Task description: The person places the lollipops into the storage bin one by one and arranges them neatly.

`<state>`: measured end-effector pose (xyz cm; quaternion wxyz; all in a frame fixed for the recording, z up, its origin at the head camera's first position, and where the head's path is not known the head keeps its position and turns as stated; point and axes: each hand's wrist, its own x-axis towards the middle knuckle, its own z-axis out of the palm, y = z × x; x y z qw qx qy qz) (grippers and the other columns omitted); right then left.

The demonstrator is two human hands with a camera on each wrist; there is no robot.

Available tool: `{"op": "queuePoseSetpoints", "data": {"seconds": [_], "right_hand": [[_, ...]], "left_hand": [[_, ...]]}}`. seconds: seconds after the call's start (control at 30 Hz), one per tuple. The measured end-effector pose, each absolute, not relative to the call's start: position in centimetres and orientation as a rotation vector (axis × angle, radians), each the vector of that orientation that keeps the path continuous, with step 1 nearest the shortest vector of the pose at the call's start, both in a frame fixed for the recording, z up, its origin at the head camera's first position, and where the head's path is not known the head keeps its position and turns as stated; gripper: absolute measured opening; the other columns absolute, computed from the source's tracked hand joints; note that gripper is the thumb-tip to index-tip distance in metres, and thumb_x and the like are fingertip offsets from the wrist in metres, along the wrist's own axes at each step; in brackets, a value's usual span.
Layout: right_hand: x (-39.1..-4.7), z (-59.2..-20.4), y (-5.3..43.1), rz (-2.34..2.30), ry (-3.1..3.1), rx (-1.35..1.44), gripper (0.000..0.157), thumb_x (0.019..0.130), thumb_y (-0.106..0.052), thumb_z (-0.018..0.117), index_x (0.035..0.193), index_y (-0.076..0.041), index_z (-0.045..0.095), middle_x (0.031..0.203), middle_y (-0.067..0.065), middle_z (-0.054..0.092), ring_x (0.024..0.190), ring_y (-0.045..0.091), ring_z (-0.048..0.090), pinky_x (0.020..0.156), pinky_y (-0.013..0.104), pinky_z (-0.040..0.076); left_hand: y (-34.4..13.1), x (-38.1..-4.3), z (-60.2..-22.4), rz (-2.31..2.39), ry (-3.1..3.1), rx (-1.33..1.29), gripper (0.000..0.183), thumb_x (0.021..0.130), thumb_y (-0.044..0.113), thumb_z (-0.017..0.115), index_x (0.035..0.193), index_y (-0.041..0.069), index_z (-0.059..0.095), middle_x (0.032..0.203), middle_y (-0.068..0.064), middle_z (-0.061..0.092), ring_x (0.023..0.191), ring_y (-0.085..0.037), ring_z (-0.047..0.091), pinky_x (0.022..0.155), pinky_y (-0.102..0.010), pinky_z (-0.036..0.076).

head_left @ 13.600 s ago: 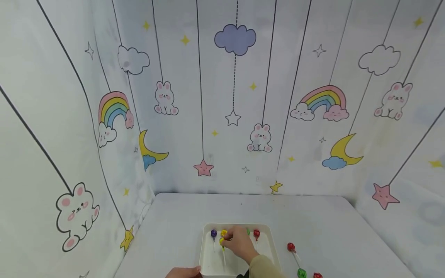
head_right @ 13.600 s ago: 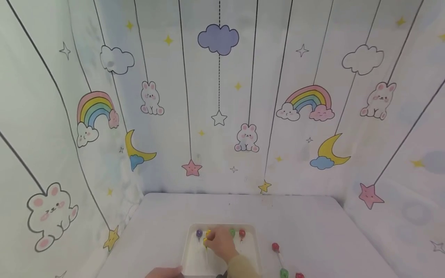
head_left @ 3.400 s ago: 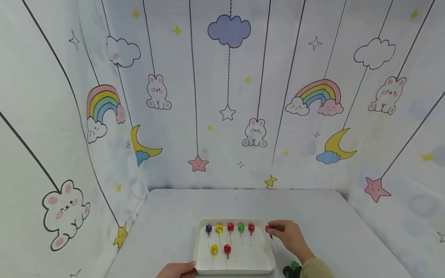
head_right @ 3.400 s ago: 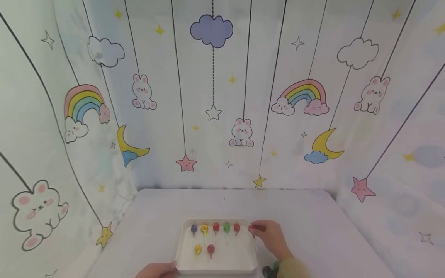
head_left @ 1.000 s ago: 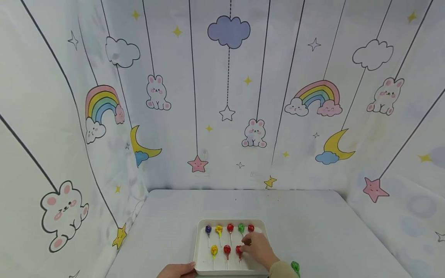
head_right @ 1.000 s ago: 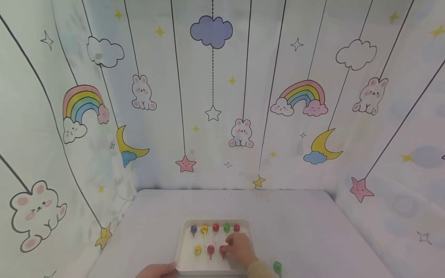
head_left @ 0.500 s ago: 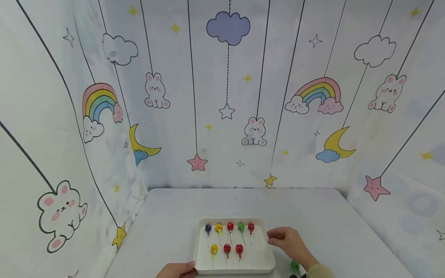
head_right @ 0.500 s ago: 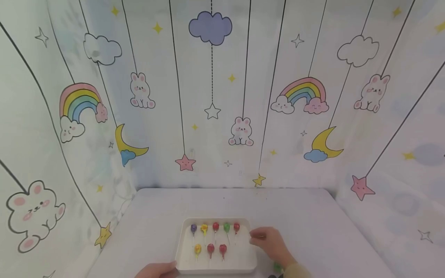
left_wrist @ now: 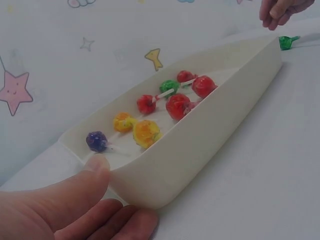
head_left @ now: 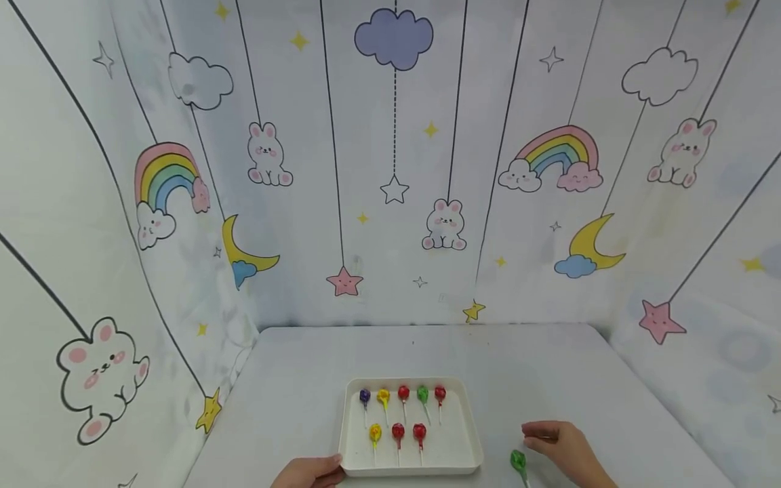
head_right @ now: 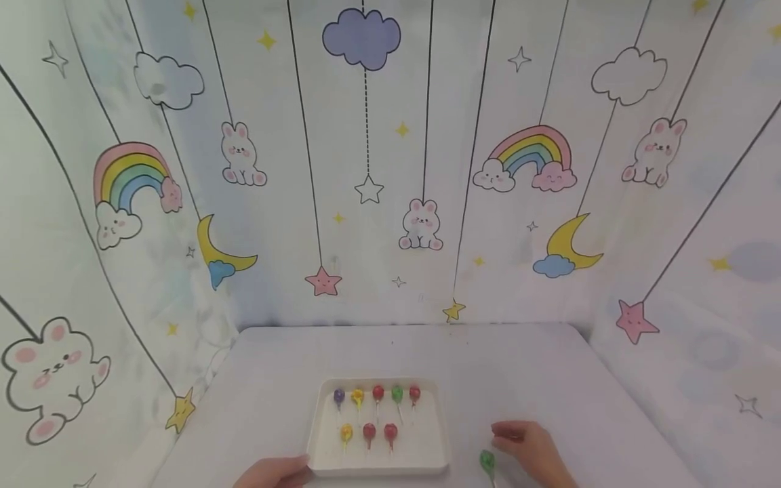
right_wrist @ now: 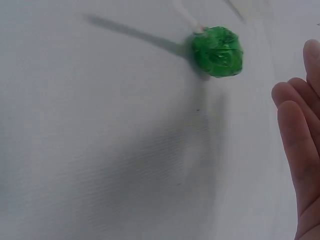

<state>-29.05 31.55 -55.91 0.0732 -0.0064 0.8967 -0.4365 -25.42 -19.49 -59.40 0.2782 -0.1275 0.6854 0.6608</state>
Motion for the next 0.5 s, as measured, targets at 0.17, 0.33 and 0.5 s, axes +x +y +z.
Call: {"op": "queuePoseSetpoints", "data": {"seconds": [0.17,0.33,0.5], "right_hand": [[-28.8,-57.5,31.3,-1.292,2.620,0.111,0.045,0.084,-0.028,0.084,0.116,0.002,0.074,0.108,0.014,0.078,0.099,0.025,0.074,0.085,0.042,0.063],[-28.5,-58.2,30.9,-1.241,2.613,0.143,0.048,0.080,-0.028,0.088,0.115,0.002,0.074,0.108,0.014,0.078,0.101,0.029,0.074,0.086,0.045,0.062],[-28.5,-58.7,30.8,-1.224,2.615,0.090,0.052,0.079,-0.028,0.088,0.117,0.004,0.072,0.113,0.017,0.076,0.103,0.031,0.074,0.088,0.045,0.062]], "left_hand": [[-19.3,-25.3,-59.0,1.771,1.853,-0.354,0.054,0.097,0.036,0.071,0.124,-0.011,0.066,0.109,-0.014,0.078,0.102,-0.022,0.075,0.089,-0.034,0.063],[-19.2,-25.3,-59.0,1.761,1.870,-0.353,0.055,0.097,0.037,0.071,0.124,-0.011,0.066,0.109,-0.014,0.078,0.102,-0.022,0.076,0.088,-0.034,0.063],[-19.3,-25.3,-59.0,1.761,1.876,-0.354,0.053,0.098,0.035,0.070,0.124,-0.011,0.066,0.107,-0.013,0.078,0.100,-0.020,0.076,0.087,-0.033,0.063]]}}
